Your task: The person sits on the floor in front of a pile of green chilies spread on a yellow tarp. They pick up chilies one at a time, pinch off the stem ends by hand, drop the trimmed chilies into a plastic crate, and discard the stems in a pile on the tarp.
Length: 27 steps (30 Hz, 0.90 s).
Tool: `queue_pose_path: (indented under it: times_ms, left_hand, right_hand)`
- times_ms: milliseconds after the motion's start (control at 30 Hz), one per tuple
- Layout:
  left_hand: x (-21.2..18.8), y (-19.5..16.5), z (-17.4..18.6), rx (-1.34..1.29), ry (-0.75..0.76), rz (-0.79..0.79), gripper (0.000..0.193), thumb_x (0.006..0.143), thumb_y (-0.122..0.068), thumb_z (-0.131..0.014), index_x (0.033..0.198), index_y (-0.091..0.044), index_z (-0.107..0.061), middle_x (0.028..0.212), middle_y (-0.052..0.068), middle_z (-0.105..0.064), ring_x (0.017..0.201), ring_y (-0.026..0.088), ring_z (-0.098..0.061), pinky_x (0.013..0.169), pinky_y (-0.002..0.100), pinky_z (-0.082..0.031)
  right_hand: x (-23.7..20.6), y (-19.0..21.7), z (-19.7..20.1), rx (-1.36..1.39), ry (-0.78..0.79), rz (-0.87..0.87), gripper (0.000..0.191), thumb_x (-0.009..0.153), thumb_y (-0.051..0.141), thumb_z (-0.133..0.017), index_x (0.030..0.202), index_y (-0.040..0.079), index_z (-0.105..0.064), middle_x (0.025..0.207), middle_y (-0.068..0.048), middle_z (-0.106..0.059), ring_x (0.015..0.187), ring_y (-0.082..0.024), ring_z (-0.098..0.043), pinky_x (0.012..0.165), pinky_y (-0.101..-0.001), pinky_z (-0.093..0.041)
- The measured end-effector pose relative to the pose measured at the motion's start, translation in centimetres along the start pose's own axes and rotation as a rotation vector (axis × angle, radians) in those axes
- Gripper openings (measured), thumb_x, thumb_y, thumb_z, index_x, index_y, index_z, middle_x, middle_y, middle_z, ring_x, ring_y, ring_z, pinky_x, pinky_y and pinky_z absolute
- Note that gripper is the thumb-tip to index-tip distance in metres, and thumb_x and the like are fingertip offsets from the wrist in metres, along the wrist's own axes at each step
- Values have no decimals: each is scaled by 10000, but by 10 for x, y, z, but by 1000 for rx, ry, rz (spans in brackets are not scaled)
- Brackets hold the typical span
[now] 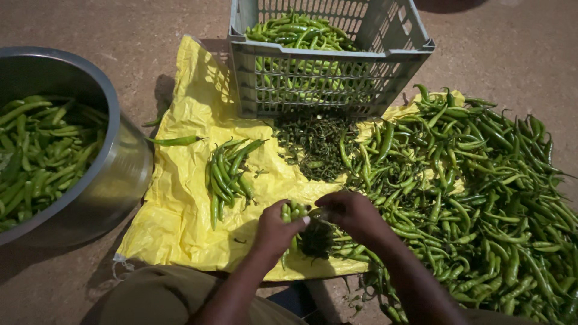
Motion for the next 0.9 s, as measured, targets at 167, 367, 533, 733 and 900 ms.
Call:
queue_pose_path:
  times_ms: [167,367,533,733,900]
  left_hand:
    - [-6,5,-11,-165,149,115,338,753,-120,-823,1048,-55,-671,891,56,-704,811,170,-668,755,344,-561]
    - [-9,-6,-8,-402,230,98,395,794,-201,-830,1080,16,-665,905,96,-703,811,205,-669,768,352,-558]
    - [-12,3,-13,-242,218,215,616,725,-174,-861,1263,-39,-593,981,85,-698,832,190,-665,771,356,-577]
    - [-12,0,-16,-235,213,200,659,697,-157,-875,1275,1,-601,997,112,-708,815,216,-663,724,358,-579]
    - [-10,-3,-12,-286,208,135,679,599,-98,-895,1213,-39,-612,1019,74,-724,883,194,-718,799,347,-615]
  right_hand:
    - [-7,4,3,450,-16,-20,143,892,130,-730,939,-4,-724,812,-129,-729,729,-228,-682,697,-376,-575]
    - [-7,-8,-2,747,28,-193,214,955,175,-634,934,-21,-717,801,-123,-727,706,-225,-672,714,-389,-586]
    - [-11,-2,-4,339,19,-137,163,875,156,-729,887,-1,-771,815,-144,-791,699,-203,-749,688,-371,-633]
    - [-16,7,25,-345,-270,-170,150,858,268,-779,932,139,-796,870,-63,-798,653,-191,-728,638,-370,-603]
    - [-8,-35,14,-751,103,-291,202,879,350,-785,985,177,-787,876,-86,-764,719,-211,-712,698,-380,-601]
Point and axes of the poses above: each hand's wrist, its own x-axis towards the middle knuckle, its own z-axis out of the back of the hand, y = z × x, the point moved 8 cm from there along x, towards the middle knuckle
